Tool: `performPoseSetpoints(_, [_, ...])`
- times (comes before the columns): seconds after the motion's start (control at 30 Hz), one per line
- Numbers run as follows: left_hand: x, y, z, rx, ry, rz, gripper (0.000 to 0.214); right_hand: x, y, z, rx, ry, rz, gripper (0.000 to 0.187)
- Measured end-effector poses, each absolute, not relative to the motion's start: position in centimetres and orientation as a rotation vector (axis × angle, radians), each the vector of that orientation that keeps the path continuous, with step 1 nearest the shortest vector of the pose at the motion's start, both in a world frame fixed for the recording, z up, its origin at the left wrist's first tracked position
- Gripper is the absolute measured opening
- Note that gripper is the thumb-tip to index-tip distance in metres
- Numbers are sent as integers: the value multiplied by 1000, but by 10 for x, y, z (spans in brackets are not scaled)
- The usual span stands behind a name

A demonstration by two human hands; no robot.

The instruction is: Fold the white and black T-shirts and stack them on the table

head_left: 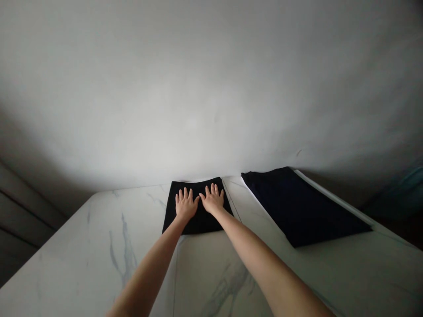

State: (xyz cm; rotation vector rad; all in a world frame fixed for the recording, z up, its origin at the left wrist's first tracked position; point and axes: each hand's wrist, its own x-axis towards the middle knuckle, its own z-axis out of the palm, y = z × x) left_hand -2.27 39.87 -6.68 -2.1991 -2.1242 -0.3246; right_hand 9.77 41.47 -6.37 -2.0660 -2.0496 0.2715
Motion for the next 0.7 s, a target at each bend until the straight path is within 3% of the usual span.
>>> performPoseSetpoints(0.33, [-57,384,-61,-2266,-2091,-258,53,140,413,-57,-2025,-2109,245,63])
performPoseSetpoints(0.5, [-46,353,-58,-2237,-2026,-340,54,121,376,-55,-1909,-2125,76,65])
performPoseSetpoints(0.7, [-53,326,-68,-2353,-1967,-313,57,124,336,-69,-1834,-2202,96,65])
